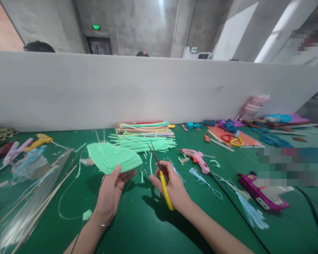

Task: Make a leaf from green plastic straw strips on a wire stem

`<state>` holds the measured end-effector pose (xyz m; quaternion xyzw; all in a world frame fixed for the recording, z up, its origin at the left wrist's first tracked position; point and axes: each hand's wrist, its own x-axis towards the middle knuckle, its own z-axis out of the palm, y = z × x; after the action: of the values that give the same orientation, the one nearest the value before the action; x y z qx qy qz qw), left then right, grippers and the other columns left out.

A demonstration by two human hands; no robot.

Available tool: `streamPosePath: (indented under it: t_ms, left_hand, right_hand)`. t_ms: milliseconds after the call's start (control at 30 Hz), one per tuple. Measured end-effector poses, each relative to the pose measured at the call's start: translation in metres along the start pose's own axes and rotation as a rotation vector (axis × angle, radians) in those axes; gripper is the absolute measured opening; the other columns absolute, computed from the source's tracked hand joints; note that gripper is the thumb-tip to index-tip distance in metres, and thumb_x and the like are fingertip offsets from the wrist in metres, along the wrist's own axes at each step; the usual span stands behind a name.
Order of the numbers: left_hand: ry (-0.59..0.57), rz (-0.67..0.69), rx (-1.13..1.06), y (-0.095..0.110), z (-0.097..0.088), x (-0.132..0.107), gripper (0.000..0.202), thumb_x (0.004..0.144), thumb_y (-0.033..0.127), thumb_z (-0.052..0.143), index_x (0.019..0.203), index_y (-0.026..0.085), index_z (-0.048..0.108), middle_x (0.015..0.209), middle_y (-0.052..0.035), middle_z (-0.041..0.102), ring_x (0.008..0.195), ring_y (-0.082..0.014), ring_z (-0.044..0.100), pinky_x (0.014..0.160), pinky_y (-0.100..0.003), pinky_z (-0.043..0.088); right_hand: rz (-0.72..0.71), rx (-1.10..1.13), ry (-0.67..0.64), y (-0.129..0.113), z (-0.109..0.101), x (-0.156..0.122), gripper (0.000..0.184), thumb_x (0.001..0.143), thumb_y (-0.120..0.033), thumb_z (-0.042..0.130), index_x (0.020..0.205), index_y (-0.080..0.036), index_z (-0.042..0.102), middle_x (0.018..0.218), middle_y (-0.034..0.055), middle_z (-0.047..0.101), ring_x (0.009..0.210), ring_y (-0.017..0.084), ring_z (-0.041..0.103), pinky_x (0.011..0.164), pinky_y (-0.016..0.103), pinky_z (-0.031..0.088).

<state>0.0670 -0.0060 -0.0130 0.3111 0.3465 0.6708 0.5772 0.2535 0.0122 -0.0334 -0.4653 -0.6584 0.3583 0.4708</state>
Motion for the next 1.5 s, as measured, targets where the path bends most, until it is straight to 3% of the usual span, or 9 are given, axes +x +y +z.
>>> streamPosePath:
  t_ms: [67,133,267,533,700,900,1267,1500]
  left_hand:
    - [-0.074,-0.081,0.031,0.004,0.000,-0.003,0.028,0.087,0.034,0.059,0.098,0.014,0.074,0.102,-0.0126,0.075,0.098,-0.0295,0.069,0.088,-0.042,0.054]
    - [-0.133,-0.152,0.078,0.007,0.000,-0.007,0.031,0.087,0.037,0.059,0.097,0.012,0.075,0.100,-0.0146,0.075,0.092,-0.0299,0.071,0.083,-0.040,0.055]
    - [-0.168,-0.224,0.117,0.005,0.002,-0.013,0.031,0.083,0.039,0.063,0.094,0.013,0.075,0.090,-0.0123,0.077,0.083,-0.0283,0.072,0.080,-0.039,0.055]
    - [-0.228,-0.283,0.282,-0.001,0.006,-0.017,0.032,0.084,0.040,0.061,0.097,0.013,0.074,0.087,-0.0113,0.077,0.078,-0.0252,0.070,0.080,-0.038,0.053]
    - [-0.196,-0.283,0.275,-0.004,-0.001,-0.015,0.031,0.084,0.039,0.061,0.097,0.014,0.073,0.087,-0.0114,0.077,0.080,-0.0264,0.070,0.083,-0.041,0.052]
    - [-0.141,-0.262,0.296,-0.010,-0.009,-0.010,0.027,0.080,0.039,0.066,0.091,0.017,0.075,0.087,-0.0095,0.077,0.080,-0.0276,0.070,0.078,-0.039,0.052]
    - [-0.089,-0.243,0.330,-0.008,-0.003,-0.011,0.027,0.076,0.039,0.069,0.088,0.016,0.075,0.079,-0.0101,0.076,0.074,-0.0283,0.069,0.073,-0.039,0.053]
    - [-0.150,-0.246,0.365,-0.012,-0.010,-0.010,0.028,0.082,0.039,0.063,0.092,0.015,0.074,0.084,-0.0097,0.076,0.078,-0.0261,0.069,0.078,-0.038,0.052]
  right_hand:
    - [0.156,0.312,-0.046,-0.004,0.000,0.002,0.036,0.079,-0.046,0.066,0.097,-0.020,0.050,0.079,0.0009,0.057,0.067,0.016,0.057,0.059,0.028,0.046]
    - [0.248,0.585,-0.097,-0.007,0.000,0.003,0.038,0.075,-0.043,0.071,0.097,-0.021,0.049,0.078,-0.0002,0.059,0.063,0.014,0.057,0.053,0.026,0.045]
    - [0.315,0.812,-0.154,-0.014,-0.001,0.003,0.041,0.072,-0.036,0.076,0.099,-0.020,0.051,0.082,0.0014,0.065,0.068,0.016,0.062,0.063,0.028,0.049]
    - [0.187,0.669,-0.114,-0.006,-0.004,0.005,0.030,0.075,-0.032,0.074,0.095,-0.021,0.055,0.068,-0.0054,0.055,0.054,0.010,0.054,0.051,0.022,0.044]
    - [0.210,0.660,-0.191,-0.009,-0.009,0.004,0.029,0.078,-0.035,0.070,0.096,-0.021,0.053,0.068,-0.0042,0.056,0.055,0.013,0.057,0.052,0.025,0.046]
    - [0.212,0.594,-0.222,-0.017,-0.012,0.002,0.035,0.071,-0.033,0.075,0.094,-0.019,0.053,0.067,-0.0053,0.054,0.054,0.011,0.055,0.052,0.023,0.043]
    - [0.243,0.572,-0.250,-0.017,-0.010,0.001,0.036,0.071,-0.034,0.073,0.095,-0.020,0.051,0.069,-0.0054,0.053,0.056,0.012,0.059,0.053,0.024,0.044]
    - [0.201,0.554,-0.266,-0.006,-0.007,0.004,0.032,0.072,-0.028,0.071,0.095,-0.020,0.051,0.066,-0.0066,0.050,0.052,0.009,0.052,0.050,0.023,0.041]
